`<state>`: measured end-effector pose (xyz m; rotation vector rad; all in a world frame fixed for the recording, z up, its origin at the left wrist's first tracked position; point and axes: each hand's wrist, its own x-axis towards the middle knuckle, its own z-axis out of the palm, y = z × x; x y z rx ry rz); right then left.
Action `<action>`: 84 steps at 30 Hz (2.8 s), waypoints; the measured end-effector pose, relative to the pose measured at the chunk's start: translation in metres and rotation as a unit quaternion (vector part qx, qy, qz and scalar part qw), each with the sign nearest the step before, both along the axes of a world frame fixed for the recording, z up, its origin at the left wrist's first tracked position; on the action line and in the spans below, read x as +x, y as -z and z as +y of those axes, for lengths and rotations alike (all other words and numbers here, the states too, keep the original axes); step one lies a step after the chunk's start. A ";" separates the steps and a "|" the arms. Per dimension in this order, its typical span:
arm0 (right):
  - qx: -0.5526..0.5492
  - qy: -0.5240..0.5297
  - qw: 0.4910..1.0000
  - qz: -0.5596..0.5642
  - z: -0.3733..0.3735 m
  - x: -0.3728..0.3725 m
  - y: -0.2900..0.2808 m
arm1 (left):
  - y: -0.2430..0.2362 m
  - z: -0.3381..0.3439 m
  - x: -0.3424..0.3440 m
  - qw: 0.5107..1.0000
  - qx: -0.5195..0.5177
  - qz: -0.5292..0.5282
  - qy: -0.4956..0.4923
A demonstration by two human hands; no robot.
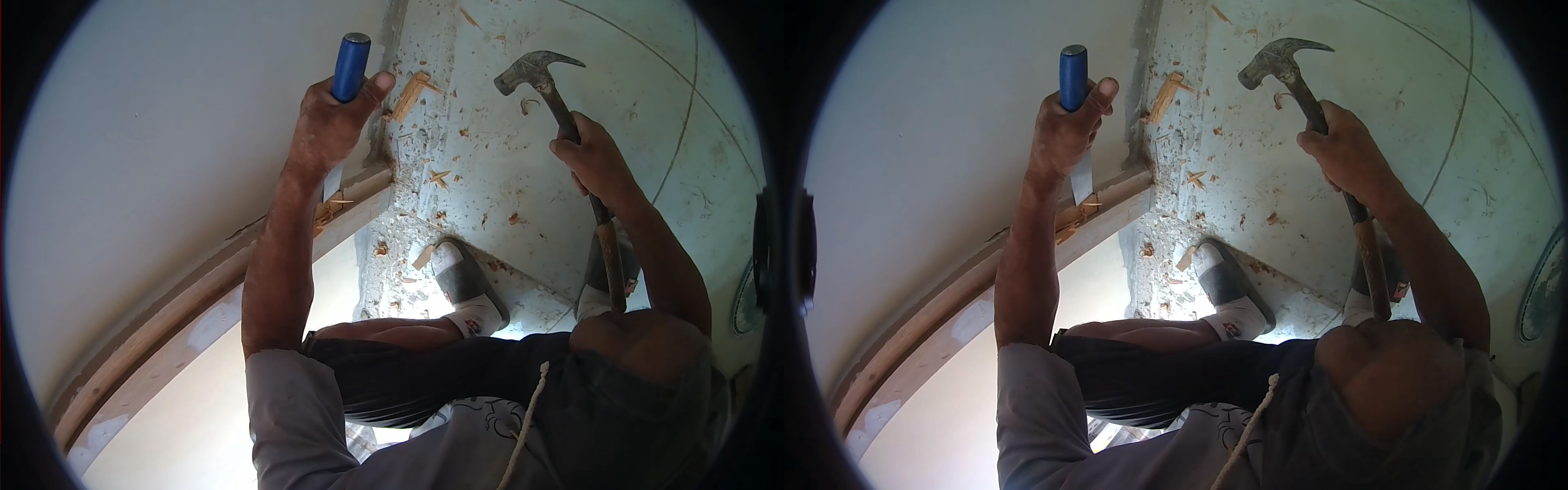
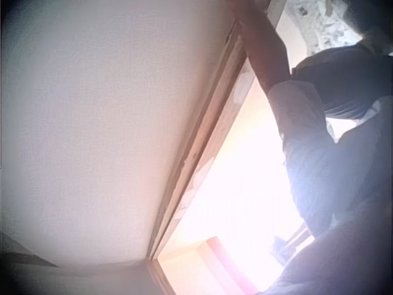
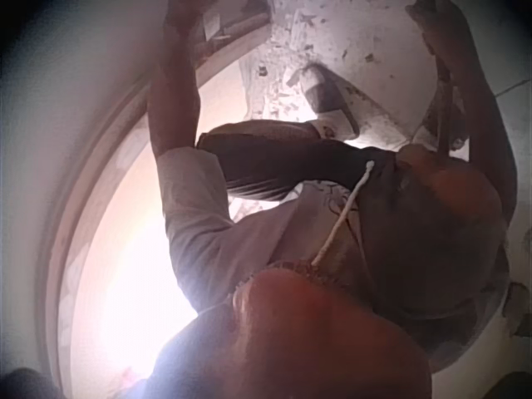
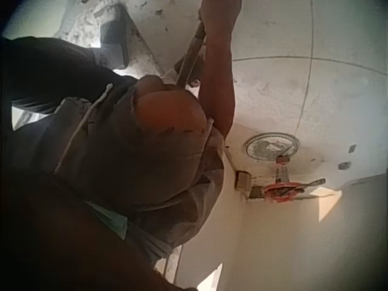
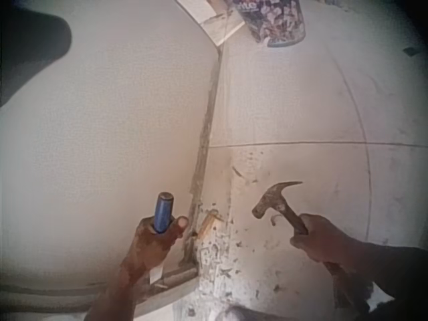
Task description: Use a hammer and chisel to remove wood from a door frame.
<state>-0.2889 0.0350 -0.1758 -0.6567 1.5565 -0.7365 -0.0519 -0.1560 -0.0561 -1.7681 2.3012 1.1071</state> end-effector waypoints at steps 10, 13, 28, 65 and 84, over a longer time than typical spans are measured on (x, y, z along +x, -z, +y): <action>0.000 -0.002 1.000 0.000 -0.002 0.000 -0.010 | -0.010 0.009 -0.010 1.000 -0.008 -0.022 0.010; -0.012 0.008 1.000 0.002 -0.005 -0.002 -0.021 | -0.003 0.008 -0.005 0.999 -0.012 -0.022 0.023; -0.310 -0.081 0.933 0.165 -0.044 -0.021 -0.101 | 0.010 0.005 -0.005 0.995 0.011 -0.026 0.100; -0.204 -0.124 0.970 0.037 -0.055 -0.020 -0.077 | 0.015 0.007 -0.008 0.995 0.008 -0.018 0.101; -0.247 -0.188 0.946 0.089 -0.082 -0.037 -0.076 | 0.019 -0.001 -0.001 0.997 0.048 -0.021 0.057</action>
